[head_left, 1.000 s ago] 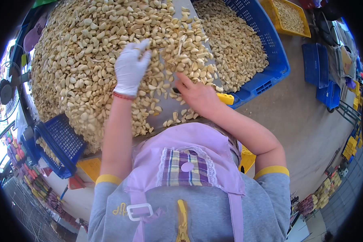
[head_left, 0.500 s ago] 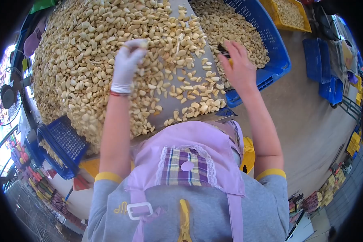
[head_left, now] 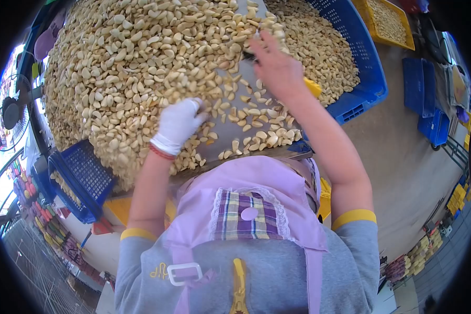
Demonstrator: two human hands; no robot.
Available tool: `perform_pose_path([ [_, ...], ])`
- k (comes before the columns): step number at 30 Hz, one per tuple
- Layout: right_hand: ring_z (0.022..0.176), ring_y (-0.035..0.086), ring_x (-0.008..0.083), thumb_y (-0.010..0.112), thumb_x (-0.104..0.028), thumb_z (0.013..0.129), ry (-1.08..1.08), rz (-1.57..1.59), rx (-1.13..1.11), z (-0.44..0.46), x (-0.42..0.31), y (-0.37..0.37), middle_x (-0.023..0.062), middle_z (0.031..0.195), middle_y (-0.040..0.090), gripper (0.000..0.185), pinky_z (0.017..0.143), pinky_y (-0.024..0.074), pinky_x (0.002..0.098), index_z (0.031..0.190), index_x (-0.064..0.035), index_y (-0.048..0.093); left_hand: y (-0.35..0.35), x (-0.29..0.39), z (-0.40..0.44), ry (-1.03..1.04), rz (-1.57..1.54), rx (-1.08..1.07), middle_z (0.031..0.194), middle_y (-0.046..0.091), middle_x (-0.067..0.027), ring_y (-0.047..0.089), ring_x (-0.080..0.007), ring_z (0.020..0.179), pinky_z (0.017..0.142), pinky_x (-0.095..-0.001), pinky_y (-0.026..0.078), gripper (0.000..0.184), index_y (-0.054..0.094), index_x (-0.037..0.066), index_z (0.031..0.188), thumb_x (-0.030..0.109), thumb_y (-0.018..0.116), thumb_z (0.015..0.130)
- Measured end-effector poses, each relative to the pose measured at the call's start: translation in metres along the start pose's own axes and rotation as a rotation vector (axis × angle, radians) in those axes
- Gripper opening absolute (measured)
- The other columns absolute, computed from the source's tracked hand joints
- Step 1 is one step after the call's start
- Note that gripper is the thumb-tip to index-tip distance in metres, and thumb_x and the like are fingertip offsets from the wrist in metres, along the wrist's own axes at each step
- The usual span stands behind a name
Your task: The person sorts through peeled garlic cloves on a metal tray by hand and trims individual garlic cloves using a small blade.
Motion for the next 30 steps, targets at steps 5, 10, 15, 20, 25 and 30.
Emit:
perform_pose_path([
  [5,0.102,0.062,0.0341,0.058,-0.029,0.087,0.351,-0.053,0.031,-0.010,0.085,-0.024,0.0137,0.140,0.041,0.047,0.084,0.0512,0.0451,0.132,-0.0243,0.048,0.008,0.006,-0.005,-0.171,-0.058,-0.078,0.078,0.068,-0.0069,0.064,-0.0202,0.064,0.056,-0.0315,0.050,0.023,0.065,0.010,0.091,0.031,0.067,0.083],
  [10,0.113,0.054,0.0373,0.059,-0.039,0.086,0.453,0.175,0.224,-0.048,0.133,-0.038,0.0187,0.131,0.049,0.050,0.094,0.0440,0.0445,0.131,-0.0163,0.052,0.011,-0.004,-0.010,-0.059,-1.595,-0.166,0.087,0.068,-0.0126,0.067,-0.0159,0.072,0.047,-0.0234,0.046,0.028,0.064,0.003,0.090,0.030,0.066,0.086],
  [15,0.114,0.053,0.0350,0.062,-0.040,0.085,0.466,0.308,0.229,-0.066,0.122,-0.025,0.0181,0.125,0.055,0.054,0.095,0.0427,0.0407,0.128,-0.0085,0.054,0.009,-0.003,0.004,-0.036,-0.825,0.093,0.094,0.069,-0.0114,0.068,-0.0171,0.078,0.058,-0.0253,0.051,0.023,0.062,0.006,0.107,0.021,0.060,0.090],
  [20,0.112,0.056,0.0334,0.065,-0.034,0.083,0.377,0.569,0.238,-0.065,0.083,-0.021,0.0181,0.120,0.058,0.052,0.095,0.0430,0.0379,0.125,-0.0042,0.055,0.015,0.024,0.012,0.031,0.098,0.006,0.087,0.069,-0.0058,0.066,-0.0212,0.071,0.061,-0.0312,0.052,0.012,0.065,0.017,0.096,0.020,0.064,0.084],
  [25,0.114,0.055,0.0317,0.066,-0.032,0.083,0.366,0.687,0.204,-0.063,0.069,-0.016,0.0178,0.122,0.057,0.052,0.096,0.0426,0.0367,0.125,-0.0031,0.055,0.026,0.008,0.015,-0.008,-0.088,0.014,0.085,0.069,-0.0048,0.065,-0.0229,0.066,0.057,-0.0323,0.051,0.015,0.063,0.017,0.100,0.018,0.063,0.084],
  [30,0.111,0.058,0.0291,0.067,-0.030,0.083,0.487,0.810,0.199,-0.074,0.081,-0.018,0.0182,0.118,0.061,0.052,0.095,0.0430,0.0349,0.123,-0.0003,0.056,0.025,-0.001,0.013,-0.122,-0.596,0.022,0.080,0.069,-0.0058,0.065,-0.0227,0.065,0.058,-0.0324,0.052,0.014,0.066,0.016,0.097,0.022,0.061,0.085],
])
Point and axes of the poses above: each hand's wrist, its own z-axis towards the middle knuckle, its own y-axis out of the palm, x = y × z, the point moved 4 cm from there along z, towards the middle knuckle
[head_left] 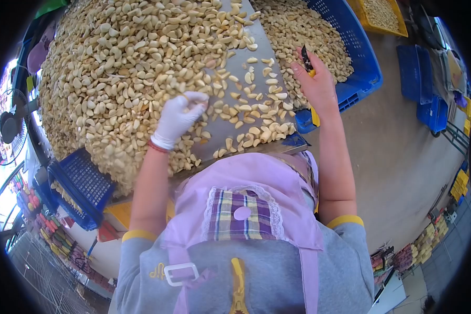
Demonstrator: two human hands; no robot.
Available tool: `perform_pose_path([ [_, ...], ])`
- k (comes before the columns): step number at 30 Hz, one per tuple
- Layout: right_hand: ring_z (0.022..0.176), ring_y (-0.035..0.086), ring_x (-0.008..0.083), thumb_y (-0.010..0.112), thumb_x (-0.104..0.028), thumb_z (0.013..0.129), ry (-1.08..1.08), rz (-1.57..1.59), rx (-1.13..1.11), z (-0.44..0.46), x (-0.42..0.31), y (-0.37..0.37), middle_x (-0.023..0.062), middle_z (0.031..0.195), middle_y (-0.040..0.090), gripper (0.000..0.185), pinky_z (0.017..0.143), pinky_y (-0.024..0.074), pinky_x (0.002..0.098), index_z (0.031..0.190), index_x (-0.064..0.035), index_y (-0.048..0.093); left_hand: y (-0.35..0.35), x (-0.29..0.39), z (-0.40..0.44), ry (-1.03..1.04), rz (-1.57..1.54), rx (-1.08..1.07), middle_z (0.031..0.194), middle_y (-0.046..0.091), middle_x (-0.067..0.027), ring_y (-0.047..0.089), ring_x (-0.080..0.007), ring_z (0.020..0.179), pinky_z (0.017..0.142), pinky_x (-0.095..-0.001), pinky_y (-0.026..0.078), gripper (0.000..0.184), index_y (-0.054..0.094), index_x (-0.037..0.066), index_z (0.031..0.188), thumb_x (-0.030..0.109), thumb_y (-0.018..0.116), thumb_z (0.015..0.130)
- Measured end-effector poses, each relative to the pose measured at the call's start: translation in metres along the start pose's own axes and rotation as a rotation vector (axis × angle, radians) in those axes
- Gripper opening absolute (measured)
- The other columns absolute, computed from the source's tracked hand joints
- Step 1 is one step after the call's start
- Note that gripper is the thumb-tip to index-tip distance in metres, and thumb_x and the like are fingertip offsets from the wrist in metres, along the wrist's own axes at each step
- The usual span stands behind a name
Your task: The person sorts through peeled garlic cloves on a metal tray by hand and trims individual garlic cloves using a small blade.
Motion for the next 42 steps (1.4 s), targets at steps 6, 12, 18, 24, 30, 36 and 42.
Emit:
perform_pose_path([
  [6,0.107,0.060,0.0280,0.069,-0.030,0.082,0.011,0.020,0.001,-0.004,0.007,0.003,0.0175,0.114,0.064,0.049,0.092,0.0442,0.0337,0.121,-0.0015,0.058,0.012,0.029,-0.003,0.232,0.735,-0.012,0.071,0.066,-0.0052,0.065,-0.0232,0.063,0.054,-0.0353,0.049,0.015,0.064,0.016,0.099,0.023,0.057,0.087],
  [12,0.103,0.061,0.0263,0.069,-0.028,0.081,0.027,0.083,-0.008,-0.009,-0.004,0.002,0.0161,0.110,0.065,0.047,0.089,0.0447,0.0332,0.120,-0.0023,0.059,-0.002,0.018,-0.009,0.171,0.826,-0.211,0.070,0.065,-0.0079,0.064,-0.0266,0.062,0.054,-0.0369,0.049,0.018,0.061,0.015,0.102,0.021,0.059,0.085],
  [18,0.073,0.060,0.0122,0.068,-0.026,0.084,0.166,0.216,-0.059,-0.018,-0.002,-0.004,0.0071,0.098,0.065,0.045,0.065,0.0492,0.0276,0.122,-0.0038,0.059,-0.009,0.023,-0.001,0.124,0.783,-0.123,0.069,0.064,-0.0087,0.064,-0.0273,0.063,0.056,-0.0368,0.050,0.019,0.060,0.013,0.095,0.029,0.062,0.086],
  [24,0.065,0.053,0.0048,0.067,-0.025,0.085,0.220,0.298,-0.074,-0.016,0.006,-0.004,-0.0015,0.087,0.059,0.044,0.055,0.0466,0.0236,0.124,-0.0070,0.058,0.025,0.032,0.002,0.305,0.660,-0.091,0.069,0.064,-0.0077,0.064,-0.0249,0.061,0.055,-0.0359,0.050,0.022,0.060,0.013,0.093,0.033,0.063,0.085],
  [30,0.062,0.052,0.0044,0.066,-0.025,0.086,0.230,0.311,-0.080,-0.015,0.001,-0.005,-0.0031,0.091,0.059,0.043,0.052,0.0450,0.0225,0.124,-0.0075,0.057,0.021,0.002,0.002,-0.226,-0.437,-0.496,0.072,0.066,-0.0061,0.064,-0.0158,0.058,0.044,-0.0249,0.045,0.015,0.059,0.009,0.092,0.025,0.059,0.090],
  [36,0.055,0.047,0.0037,0.065,-0.025,0.086,0.226,0.388,-0.101,-0.016,0.002,-0.003,-0.0029,0.092,0.060,0.045,0.050,0.0422,0.0211,0.127,-0.0082,0.055,0.022,0.022,0.032,0.082,-0.616,-0.105,0.083,0.068,-0.0070,0.065,-0.0149,0.069,0.054,-0.0243,0.049,0.023,0.063,0.007,0.099,0.027,0.062,0.089],
  [42,0.053,0.046,0.0014,0.064,-0.028,0.090,0.220,0.350,-0.088,-0.016,-0.006,-0.009,-0.0058,0.091,0.058,0.048,0.048,0.0384,0.0184,0.130,-0.0055,0.051,0.038,0.055,0.068,0.277,0.440,-0.038,0.073,0.068,-0.0062,0.063,-0.0157,0.062,0.056,-0.0294,0.049,0.017,0.064,0.010,0.098,0.023,0.056,0.089],
])
Point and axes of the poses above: each hand's wrist, its own z-axis towards the middle knuckle, its own y-axis out of the palm, x = y × z, the point moved 4 cm from there along z, towards the middle knuckle
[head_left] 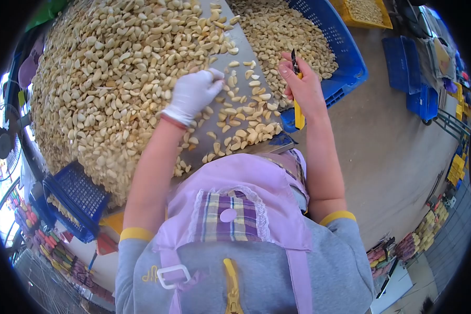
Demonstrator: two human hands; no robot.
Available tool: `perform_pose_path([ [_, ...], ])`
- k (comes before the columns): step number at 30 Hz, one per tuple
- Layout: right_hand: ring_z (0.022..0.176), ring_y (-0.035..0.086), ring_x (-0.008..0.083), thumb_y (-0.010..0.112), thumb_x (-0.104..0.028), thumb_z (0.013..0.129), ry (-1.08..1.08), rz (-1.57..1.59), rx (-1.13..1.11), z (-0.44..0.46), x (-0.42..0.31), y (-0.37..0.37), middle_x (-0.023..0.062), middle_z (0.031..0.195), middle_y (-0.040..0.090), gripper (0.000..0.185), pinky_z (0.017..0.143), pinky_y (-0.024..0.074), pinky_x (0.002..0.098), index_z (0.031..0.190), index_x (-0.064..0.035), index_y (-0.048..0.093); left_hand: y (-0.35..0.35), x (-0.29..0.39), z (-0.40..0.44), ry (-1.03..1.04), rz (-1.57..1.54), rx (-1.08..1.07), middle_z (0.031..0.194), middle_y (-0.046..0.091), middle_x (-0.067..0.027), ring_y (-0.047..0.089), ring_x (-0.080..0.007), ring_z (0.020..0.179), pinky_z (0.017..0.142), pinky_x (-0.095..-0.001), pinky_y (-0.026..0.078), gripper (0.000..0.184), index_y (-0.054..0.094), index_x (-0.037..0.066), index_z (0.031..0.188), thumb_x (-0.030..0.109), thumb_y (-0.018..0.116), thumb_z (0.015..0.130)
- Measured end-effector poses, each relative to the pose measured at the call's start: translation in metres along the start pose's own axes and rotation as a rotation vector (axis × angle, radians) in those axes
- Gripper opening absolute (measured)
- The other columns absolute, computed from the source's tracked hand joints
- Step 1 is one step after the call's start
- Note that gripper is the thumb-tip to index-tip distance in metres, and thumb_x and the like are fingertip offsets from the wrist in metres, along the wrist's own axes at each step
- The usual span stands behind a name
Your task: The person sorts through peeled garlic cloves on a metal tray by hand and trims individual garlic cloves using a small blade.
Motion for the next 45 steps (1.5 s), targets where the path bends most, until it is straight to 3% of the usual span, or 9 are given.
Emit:
perform_pose_path([
  [4,0.053,0.046,0.0019,0.064,-0.028,0.090,0.001,0.089,0.038,-0.003,0.004,-0.008,-0.0060,0.088,0.058,0.047,0.049,0.0387,0.0188,0.130,-0.0060,0.052,-0.006,-0.010,-0.006,-0.103,-1.549,-0.335,0.066,0.060,0.0014,0.049,-0.0045,0.053,0.045,-0.0160,0.034,0.013,0.058,0.009,0.088,0.022,0.057,0.088],
  [11,0.054,0.047,0.0018,0.063,-0.029,0.091,0.060,0.069,-0.003,-0.004,0.016,-0.005,-0.0050,0.087,0.059,0.048,0.048,0.0384,0.0181,0.132,-0.0074,0.051,0.026,0.049,0.016,0.294,0.043,0.014,0.090,0.068,-0.0090,0.065,-0.0234,0.069,0.059,-0.0328,0.051,0.021,0.064,0.009,0.100,0.026,0.058,0.088],
  [17,0.054,0.046,0.0018,0.056,-0.027,0.094,-0.011,0.066,-0.107,-0.011,0.003,0.001,-0.0009,0.089,0.063,0.047,0.047,0.0377,0.0171,0.136,-0.0081,0.047,0.037,0.051,0.017,0.238,0.063,-0.068,0.077,0.067,-0.0095,0.064,-0.0221,0.059,0.051,-0.0345,0.049,0.023,0.064,0.008,0.098,0.028,0.057,0.090],
  [20,0.053,0.044,0.0017,0.054,-0.025,0.095,-0.094,0.045,-0.200,-0.013,0.005,0.010,0.0000,0.089,0.064,0.047,0.047,0.0372,0.0167,0.138,-0.0086,0.044,0.046,0.030,0.008,-0.339,-1.086,-0.281,0.078,0.067,-0.0058,0.057,-0.0095,0.054,0.048,-0.0235,0.044,0.017,0.062,0.006,0.095,0.023,0.058,0.093],
  [23,0.068,0.052,0.0077,0.057,-0.027,0.092,-0.129,-0.051,-0.339,-0.022,0.004,0.019,0.0062,0.097,0.063,0.054,0.058,0.0418,0.0220,0.142,-0.0125,0.040,0.030,0.031,0.001,-0.349,-1.416,-0.178,0.081,0.064,-0.0044,0.049,-0.0040,0.058,0.051,-0.0163,0.038,0.017,0.061,0.004,0.102,0.018,0.060,0.092],
  [29,0.073,0.055,0.0064,0.059,-0.026,0.090,-0.540,-0.272,-0.384,-0.025,0.005,0.045,0.0004,0.091,0.060,0.058,0.060,0.0445,0.0219,0.144,-0.0178,0.038,0.008,0.036,-0.013,-0.303,-1.261,-0.081,0.082,0.064,-0.0030,0.054,-0.0045,0.062,0.054,-0.0189,0.043,0.009,0.062,0.003,0.087,0.010,0.066,0.087],
  [38,0.061,0.045,0.0013,0.055,-0.020,0.095,-0.064,0.037,-0.486,-0.034,-0.008,0.053,-0.0046,0.072,0.051,0.042,0.051,0.0360,0.0163,0.136,-0.0163,0.050,0.007,0.018,-0.047,0.045,-2.122,-0.334,0.081,0.063,-0.0090,0.050,-0.0071,0.053,0.037,-0.0174,0.031,0.021,0.060,0.004,0.101,0.022,0.062,0.089],
  [41,0.052,0.039,0.0007,0.053,-0.020,0.096,0.007,0.160,-0.436,-0.030,-0.002,0.045,-0.0040,0.070,0.050,0.041,0.047,0.0333,0.0143,0.136,-0.0129,0.049,-0.020,-0.001,-0.055,0.157,-2.080,-0.030,0.083,0.063,-0.0081,0.050,-0.0064,0.055,0.041,-0.0156,0.033,0.027,0.061,0.006,0.108,0.027,0.060,0.091],
  [45,0.054,0.040,0.0007,0.054,-0.024,0.095,-0.003,0.181,-0.395,-0.024,0.001,0.044,-0.0050,0.071,0.049,0.040,0.048,0.0345,0.0154,0.134,-0.0120,0.051,-0.046,-0.052,-0.058,-0.380,-0.500,0.263,0.086,0.064,-0.0062,0.057,-0.0156,0.061,0.052,-0.0248,0.044,0.033,0.062,0.010,0.115,0.032,0.060,0.090],
])
Point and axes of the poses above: each hand's wrist, its own z-axis towards the middle knuckle, its own y-axis out of the palm, x = y × z, the point moved 4 cm from there along z, towards the middle knuckle
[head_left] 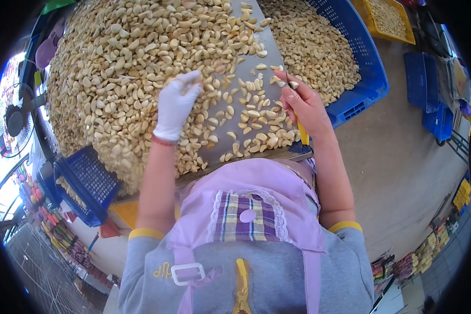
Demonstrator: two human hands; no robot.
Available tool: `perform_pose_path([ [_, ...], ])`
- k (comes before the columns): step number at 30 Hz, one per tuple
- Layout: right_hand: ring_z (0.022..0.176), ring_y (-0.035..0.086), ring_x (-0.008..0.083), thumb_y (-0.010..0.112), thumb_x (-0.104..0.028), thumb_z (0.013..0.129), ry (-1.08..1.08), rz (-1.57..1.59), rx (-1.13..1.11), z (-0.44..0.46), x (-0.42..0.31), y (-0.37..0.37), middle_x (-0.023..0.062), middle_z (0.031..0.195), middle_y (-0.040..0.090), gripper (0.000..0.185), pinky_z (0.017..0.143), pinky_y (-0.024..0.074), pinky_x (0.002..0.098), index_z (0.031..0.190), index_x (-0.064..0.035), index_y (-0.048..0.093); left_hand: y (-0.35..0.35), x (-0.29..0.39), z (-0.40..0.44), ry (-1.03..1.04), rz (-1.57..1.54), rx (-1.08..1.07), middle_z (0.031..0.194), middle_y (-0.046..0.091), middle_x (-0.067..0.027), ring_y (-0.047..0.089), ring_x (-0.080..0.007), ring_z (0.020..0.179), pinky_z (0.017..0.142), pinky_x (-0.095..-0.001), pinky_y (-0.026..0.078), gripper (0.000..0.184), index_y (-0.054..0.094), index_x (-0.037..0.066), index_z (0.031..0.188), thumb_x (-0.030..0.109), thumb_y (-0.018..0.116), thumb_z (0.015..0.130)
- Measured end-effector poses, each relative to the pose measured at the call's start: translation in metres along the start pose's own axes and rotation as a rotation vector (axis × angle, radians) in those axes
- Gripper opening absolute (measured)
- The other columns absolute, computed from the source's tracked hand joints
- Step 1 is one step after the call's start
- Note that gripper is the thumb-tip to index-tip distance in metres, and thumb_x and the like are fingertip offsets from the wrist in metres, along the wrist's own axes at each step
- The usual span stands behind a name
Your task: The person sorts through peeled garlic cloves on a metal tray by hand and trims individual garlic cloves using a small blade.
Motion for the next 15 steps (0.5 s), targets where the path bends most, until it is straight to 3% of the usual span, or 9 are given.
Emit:
perform_pose_path([
  [2,0.062,0.043,0.0005,0.058,-0.027,0.092,0.042,-0.001,-0.006,0.004,0.005,0.001,-0.0073,0.072,0.050,0.039,0.050,0.0343,0.0169,0.130,-0.0173,0.056,0.002,-0.004,0.007,0.346,0.673,0.097,0.086,0.065,-0.0051,0.060,-0.0213,0.065,0.060,-0.0309,0.049,0.034,0.063,0.013,0.115,0.033,0.060,0.088],
  [3,0.062,0.042,0.0007,0.059,-0.027,0.092,0.047,-0.023,-0.016,0.005,0.003,0.004,-0.0072,0.072,0.050,0.039,0.051,0.0345,0.0171,0.130,-0.0171,0.057,0.004,0.003,0.008,0.302,0.793,0.056,0.086,0.063,-0.0062,0.063,-0.0259,0.073,0.067,-0.0376,0.050,0.032,0.065,0.014,0.112,0.032,0.060,0.086],
  [9,0.062,0.040,0.0013,0.063,-0.029,0.089,0.040,-0.117,-0.028,0.002,-0.002,0.018,-0.0075,0.069,0.049,0.041,0.056,0.0346,0.0184,0.128,-0.0148,0.058,-0.005,0.003,0.021,0.192,0.682,-0.197,0.090,0.066,-0.0095,0.065,-0.0250,0.076,0.069,-0.0350,0.052,0.026,0.066,0.014,0.108,0.027,0.058,0.088],
  [12,0.060,0.040,0.0010,0.062,-0.028,0.090,0.045,-0.129,-0.029,0.000,-0.003,0.019,-0.0073,0.070,0.048,0.040,0.053,0.0352,0.0178,0.128,-0.0149,0.058,-0.003,0.009,0.015,0.152,0.680,-0.216,0.090,0.067,-0.0108,0.065,-0.0234,0.073,0.069,-0.0334,0.052,0.025,0.067,0.008,0.104,0.025,0.057,0.089],
  [15,0.055,0.040,0.0002,0.059,-0.027,0.093,0.010,-0.176,-0.039,0.003,0.003,0.019,-0.0064,0.072,0.048,0.039,0.048,0.0354,0.0166,0.131,-0.0169,0.055,0.001,0.001,0.012,0.177,0.125,-0.267,0.090,0.068,-0.0106,0.060,-0.0154,0.064,0.060,-0.0271,0.049,0.024,0.065,0.003,0.105,0.021,0.059,0.090],
])
Point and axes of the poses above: each hand's wrist, its own z-axis towards the middle knuckle, its own y-axis out of the palm, x = y × z, the point moved 4 cm from there along z, towards the middle knuckle
